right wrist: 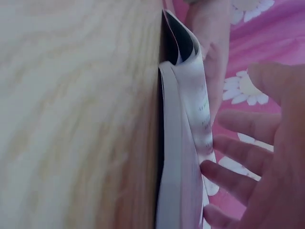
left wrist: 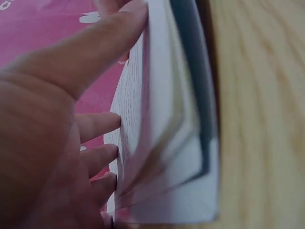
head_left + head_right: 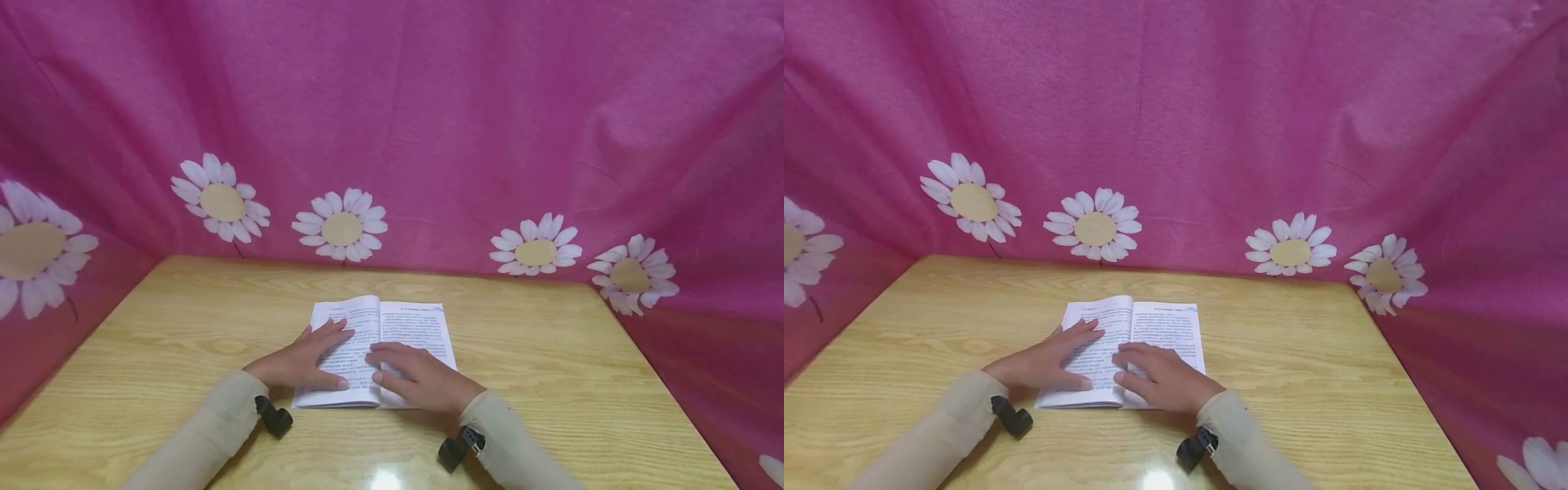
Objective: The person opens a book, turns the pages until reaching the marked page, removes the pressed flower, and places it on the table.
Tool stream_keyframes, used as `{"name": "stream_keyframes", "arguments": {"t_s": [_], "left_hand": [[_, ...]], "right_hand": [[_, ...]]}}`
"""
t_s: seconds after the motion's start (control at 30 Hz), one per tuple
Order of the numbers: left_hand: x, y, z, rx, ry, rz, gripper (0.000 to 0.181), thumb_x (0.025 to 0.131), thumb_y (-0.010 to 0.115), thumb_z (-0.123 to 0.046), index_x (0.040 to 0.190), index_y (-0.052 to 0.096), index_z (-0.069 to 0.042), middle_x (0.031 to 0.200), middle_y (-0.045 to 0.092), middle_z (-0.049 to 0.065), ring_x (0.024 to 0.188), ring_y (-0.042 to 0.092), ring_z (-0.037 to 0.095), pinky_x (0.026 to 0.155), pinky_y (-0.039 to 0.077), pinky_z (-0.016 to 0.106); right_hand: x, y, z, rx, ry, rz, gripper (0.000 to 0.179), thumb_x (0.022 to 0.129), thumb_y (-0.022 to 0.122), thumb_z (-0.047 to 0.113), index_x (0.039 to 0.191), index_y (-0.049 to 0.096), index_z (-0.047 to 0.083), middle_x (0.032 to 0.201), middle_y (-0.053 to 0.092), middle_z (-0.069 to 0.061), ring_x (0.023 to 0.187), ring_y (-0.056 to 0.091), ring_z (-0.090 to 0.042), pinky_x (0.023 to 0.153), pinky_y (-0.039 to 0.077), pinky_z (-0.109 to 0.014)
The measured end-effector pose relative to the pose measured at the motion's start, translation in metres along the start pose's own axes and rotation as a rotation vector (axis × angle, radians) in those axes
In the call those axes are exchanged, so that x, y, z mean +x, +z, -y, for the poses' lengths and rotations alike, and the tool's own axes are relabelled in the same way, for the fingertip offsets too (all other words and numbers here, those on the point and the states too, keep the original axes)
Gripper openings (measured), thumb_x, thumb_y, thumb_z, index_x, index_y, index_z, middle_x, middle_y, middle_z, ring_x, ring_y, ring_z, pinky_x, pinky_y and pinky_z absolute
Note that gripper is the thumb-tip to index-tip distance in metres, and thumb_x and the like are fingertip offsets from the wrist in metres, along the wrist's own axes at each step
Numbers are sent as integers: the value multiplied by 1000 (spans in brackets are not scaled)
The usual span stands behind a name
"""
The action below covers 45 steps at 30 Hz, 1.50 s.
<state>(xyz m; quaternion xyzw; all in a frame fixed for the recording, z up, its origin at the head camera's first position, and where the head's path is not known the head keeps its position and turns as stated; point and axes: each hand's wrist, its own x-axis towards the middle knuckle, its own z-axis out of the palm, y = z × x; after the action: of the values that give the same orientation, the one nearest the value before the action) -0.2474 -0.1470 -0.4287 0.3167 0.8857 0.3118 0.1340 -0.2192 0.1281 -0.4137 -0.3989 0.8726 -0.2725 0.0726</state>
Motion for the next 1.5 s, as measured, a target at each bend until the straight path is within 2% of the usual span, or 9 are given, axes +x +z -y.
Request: {"name": "stream_keyframes", "arguments": {"t_s": [0.17,0.27,0.43,0.57,0.67,0.83,1.03,1.2,1.5], "left_hand": [[0,2,0,-3,0,0,94,80,71,-55,153,28,-14,162,9,9,148,0,31,115,-7,55],[0,3,1,-5,-1,-2,92,81,71,-54,153,28,-15,162,9,9,148,0,30,115,-7,55],[-1,6,4,26,0,-11,93,81,70,-56,153,27,-16,162,8,8,148,0,29,115,-6,53],[2,6,3,45,16,-31,94,80,70,-57,153,27,-16,162,9,7,148,2,29,115,-5,54],[3,7,3,53,4,-30,96,79,71,-57,154,27,-17,162,9,6,148,1,28,115,-6,53],[5,8,3,82,-22,-36,97,77,73,-56,153,28,-18,162,11,5,148,1,27,115,-6,53],[8,9,1,95,-46,-5,97,77,73,-57,153,28,-17,162,12,6,148,0,28,115,-8,53],[13,10,0,95,-26,-2,95,78,72,-57,153,29,-17,161,13,7,148,0,28,115,-9,54],[16,7,4,93,-18,-14,97,76,74,-57,153,29,-18,161,13,6,148,1,27,114,-8,54]], "right_hand": [[-1,-2,-7,39,-49,-56,45,101,47,38,138,53,12,143,50,-2,135,40,-17,112,31,-39],[-2,-3,-9,37,-26,-82,49,100,48,40,140,50,12,144,49,-3,136,39,-17,113,30,-39],[-7,-15,-17,130,138,-99,58,97,49,51,146,44,20,150,41,2,140,32,-14,114,27,-43],[-15,-30,-34,248,279,-182,64,92,57,54,147,42,24,151,38,6,141,29,-16,115,24,-47],[-21,-38,-50,273,350,-229,70,89,61,55,148,39,25,152,36,6,143,27,-20,115,23,-50],[-27,-41,-70,231,408,-238,84,83,66,59,152,32,25,157,28,2,145,22,-24,115,19,-52],[-34,-41,-85,166,446,-178,97,74,71,63,153,25,30,160,20,2,146,16,-24,117,10,-52],[-36,-40,-92,139,429,-165,101,74,73,60,154,21,29,161,15,0,148,9,-26,117,0,-51],[-33,-32,-92,68,438,-137,110,69,72,68,155,16,28,162,10,4,148,0,-26,118,-2,-48]]}}
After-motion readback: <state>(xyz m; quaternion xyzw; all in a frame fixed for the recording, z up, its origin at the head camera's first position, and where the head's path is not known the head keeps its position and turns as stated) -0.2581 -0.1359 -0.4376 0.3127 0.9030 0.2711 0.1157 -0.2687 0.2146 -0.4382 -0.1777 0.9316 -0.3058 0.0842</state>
